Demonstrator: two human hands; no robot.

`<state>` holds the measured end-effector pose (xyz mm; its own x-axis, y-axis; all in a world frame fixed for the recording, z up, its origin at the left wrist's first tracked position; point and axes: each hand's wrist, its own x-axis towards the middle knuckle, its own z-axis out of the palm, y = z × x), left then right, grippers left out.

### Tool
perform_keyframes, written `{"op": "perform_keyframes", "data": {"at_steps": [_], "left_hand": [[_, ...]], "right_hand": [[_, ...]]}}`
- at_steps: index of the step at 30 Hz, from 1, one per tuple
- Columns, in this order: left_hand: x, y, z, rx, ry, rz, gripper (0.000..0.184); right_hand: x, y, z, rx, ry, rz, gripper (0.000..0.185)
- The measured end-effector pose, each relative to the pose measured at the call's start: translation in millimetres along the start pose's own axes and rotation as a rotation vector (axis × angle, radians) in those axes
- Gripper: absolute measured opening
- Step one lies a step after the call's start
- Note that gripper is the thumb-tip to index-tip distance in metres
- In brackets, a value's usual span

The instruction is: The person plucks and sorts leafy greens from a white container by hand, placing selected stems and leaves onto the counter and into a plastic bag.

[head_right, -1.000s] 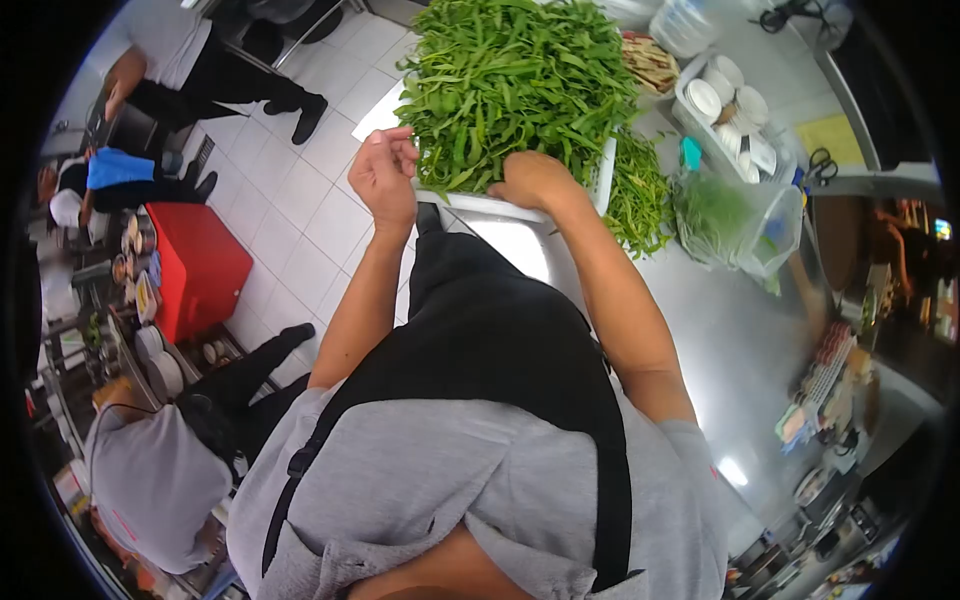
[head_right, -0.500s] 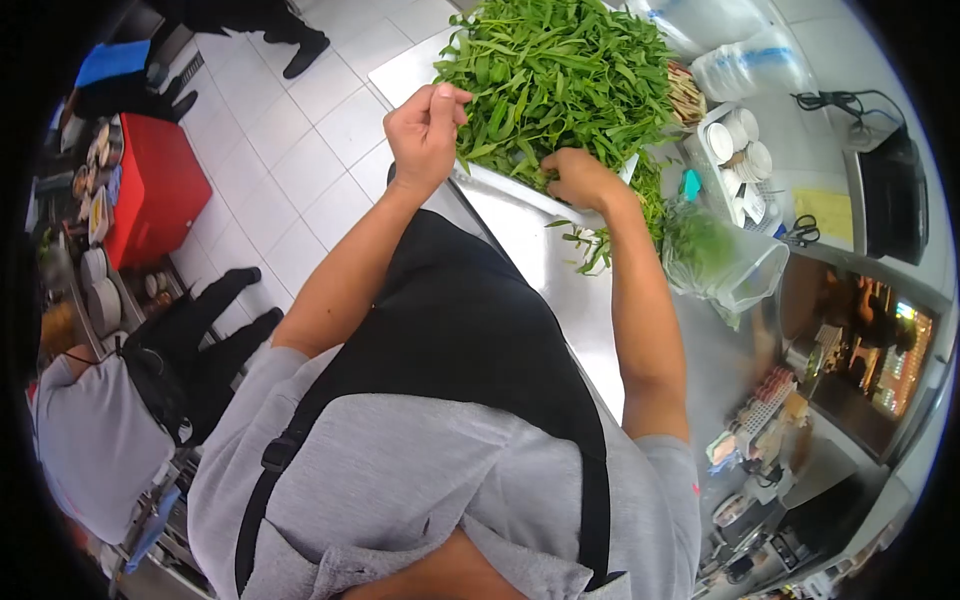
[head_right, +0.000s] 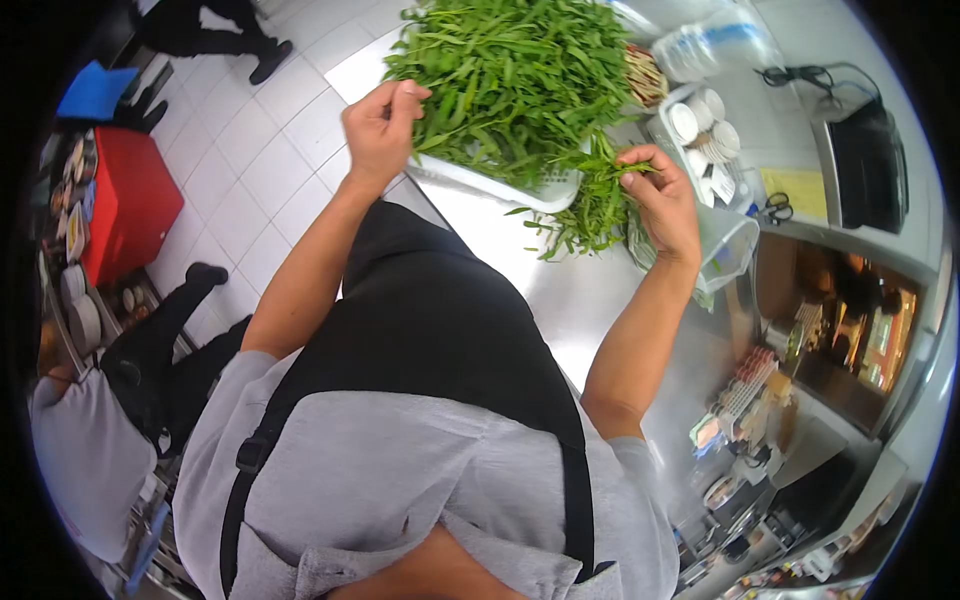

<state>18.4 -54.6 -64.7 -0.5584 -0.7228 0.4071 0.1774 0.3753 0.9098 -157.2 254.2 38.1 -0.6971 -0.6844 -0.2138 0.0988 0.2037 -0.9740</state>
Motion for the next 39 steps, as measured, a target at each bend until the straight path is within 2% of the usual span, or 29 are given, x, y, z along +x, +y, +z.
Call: {"op": "perform_keyframes", "data": {"at_steps": [3,4,7,8,11,14,17,18,21,23,26,29,32,36,39], "left_hand": [[-1.7,3.2,2.7,-0.002,-0.017,-0.007,0.028],[-1.0,7.4,3.7,-0.006,-0.027,-0.015,0.028],[-2.8,12.7,3.3,0.01,-0.081,-0.048,0.028],[-3.5,9.9,3.0,0.021,-0.089,-0.056,0.029],[-3.4,10.9,4.3,0.07,-0.09,-0.044,0.031],[-1.9,12.3,7.6,0.131,-0.101,-0.042,0.027],[-2.4,10.8,10.1,0.164,-0.128,-0.035,0.028],[-2.4,11.8,11.3,0.173,-0.139,-0.028,0.03],[-1.8,11.7,14.8,0.183,-0.142,-0.015,0.032],[-3.9,12.0,12.2,0.191,-0.149,-0.034,0.032],[-3.2,12.1,11.8,0.207,-0.19,-0.01,0.032],[-3.1,10.9,12.5,0.21,-0.197,-0.016,0.031],[-0.8,9.6,13.2,0.195,-0.194,0.01,0.029],[-2.8,14.5,12.8,0.205,-0.175,0.026,0.028],[-3.0,13.3,14.7,0.209,-0.166,0.059,0.028]], "right_hand": [[-20.1,16.9,-23.7,0.075,0.084,-0.142,0.025],[-23.2,27.8,-33.9,-0.055,0.101,-0.102,0.035],[-37.3,59.3,-44.3,-0.587,0.182,0.084,0.046],[-43.9,64.4,-44.1,-0.433,0.23,0.076,0.051],[-64.2,65.1,-39.4,-0.328,0.378,0.11,0.047],[-68.4,99.2,-49.1,-0.36,0.444,0.046,0.046],[-47.7,98.8,-9.8,-0.492,0.619,-0.1,0.042],[-43.1,99.2,2.5,-0.657,0.626,-0.155,0.036],[-52.1,128.5,2.7,-0.621,0.517,-0.071,0.037],[-56.4,141.1,-3.5,-0.558,0.653,-0.073,0.028],[-65.5,111.8,4.3,-0.491,0.851,-0.144,0.015],[-61.4,120.5,7.4,-0.463,0.776,-0.178,0.018],[-46.7,133.3,14.0,-0.7,0.711,-0.078,0.014],[-49.2,141.4,3.8,-0.446,0.836,-0.136,0.013],[-51.6,141.6,-4.9,-0.198,0.797,-0.145,0.015]]}}
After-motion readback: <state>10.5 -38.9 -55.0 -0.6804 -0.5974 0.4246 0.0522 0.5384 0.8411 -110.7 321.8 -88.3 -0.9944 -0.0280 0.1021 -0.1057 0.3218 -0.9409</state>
